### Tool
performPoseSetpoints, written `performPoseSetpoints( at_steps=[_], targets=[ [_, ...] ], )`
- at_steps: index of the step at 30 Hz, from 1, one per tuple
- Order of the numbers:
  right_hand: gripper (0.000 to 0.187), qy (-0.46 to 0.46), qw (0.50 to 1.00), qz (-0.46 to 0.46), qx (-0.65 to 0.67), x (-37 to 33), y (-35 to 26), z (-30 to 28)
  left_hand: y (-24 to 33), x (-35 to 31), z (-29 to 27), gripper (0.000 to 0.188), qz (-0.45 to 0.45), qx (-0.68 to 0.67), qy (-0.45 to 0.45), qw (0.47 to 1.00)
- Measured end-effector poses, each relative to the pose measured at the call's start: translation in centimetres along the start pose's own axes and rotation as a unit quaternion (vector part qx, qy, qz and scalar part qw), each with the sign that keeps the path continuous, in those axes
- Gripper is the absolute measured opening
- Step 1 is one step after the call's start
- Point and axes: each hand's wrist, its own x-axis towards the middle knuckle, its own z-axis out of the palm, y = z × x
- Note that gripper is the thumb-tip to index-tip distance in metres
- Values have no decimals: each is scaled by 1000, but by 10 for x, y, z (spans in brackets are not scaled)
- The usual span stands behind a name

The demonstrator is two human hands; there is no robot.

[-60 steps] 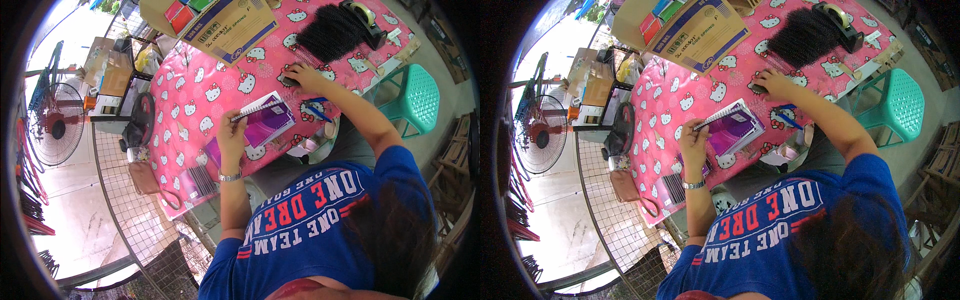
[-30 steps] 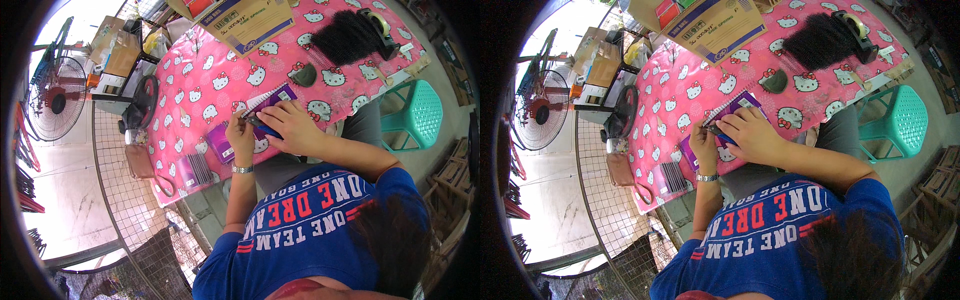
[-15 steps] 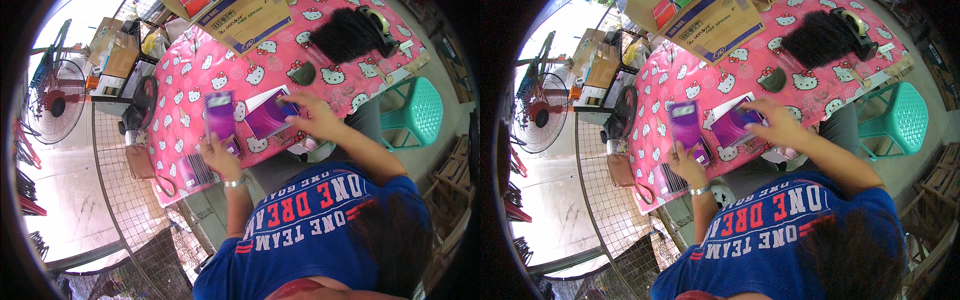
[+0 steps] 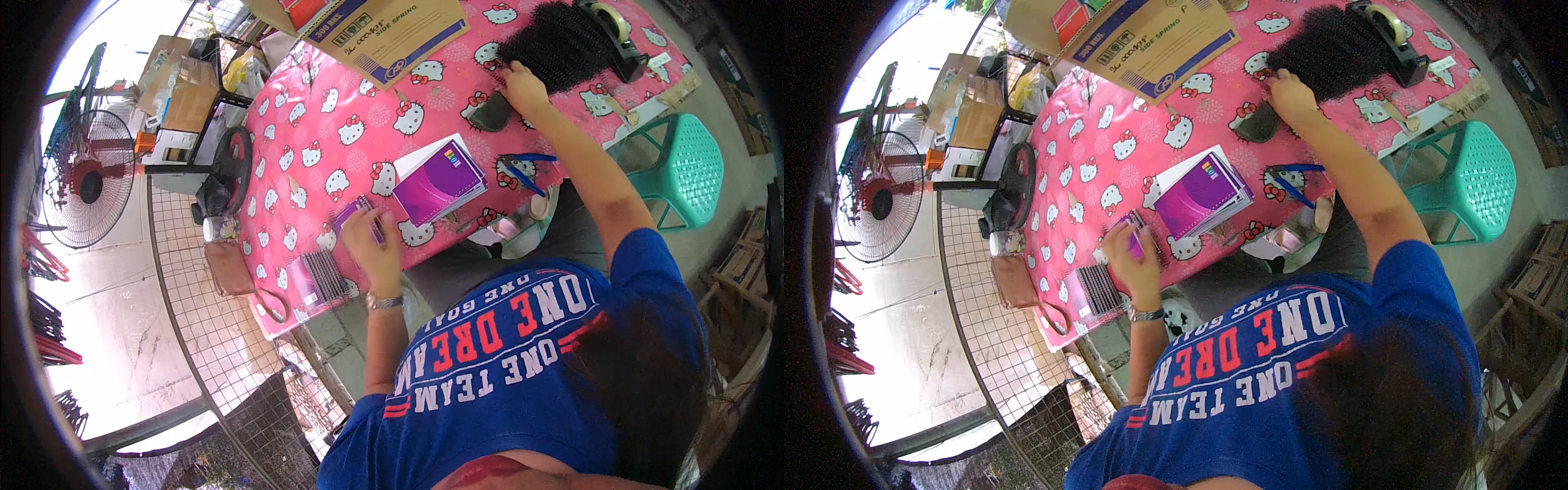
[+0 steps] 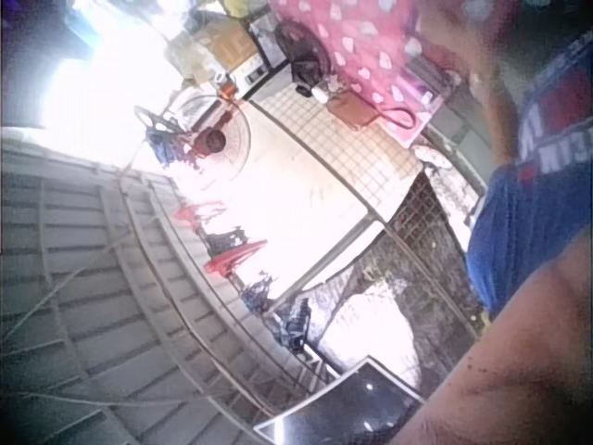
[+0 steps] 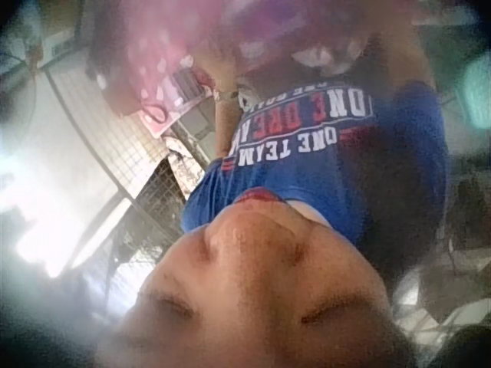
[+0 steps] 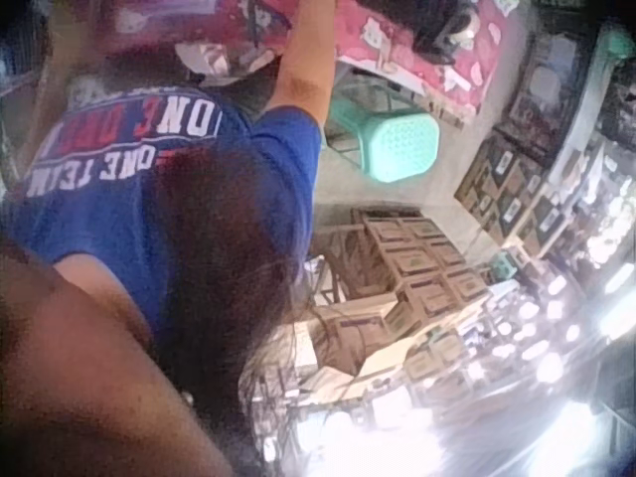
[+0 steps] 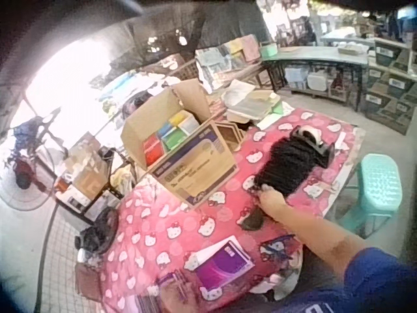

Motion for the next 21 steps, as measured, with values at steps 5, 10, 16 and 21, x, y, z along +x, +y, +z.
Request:
performPoseSetpoints(
  at_steps=[5,10,16,21],
  targets=[
    [17,-15,990,-44,-132,18,14,17,82,35,24,29,170,-22,-165,971],
    [19,57,997,-27,48,18,4,-13,74,53,7,31,202,-46,-302,930],
    [26,-109,899,-208,371,-41,-58,-95,69,86,-10,27,136,-65,-289,945],
    [26,-100,867,-280,401,-84,-102,-121,77,73,14,29,126,2,-208,970]
  ],
)
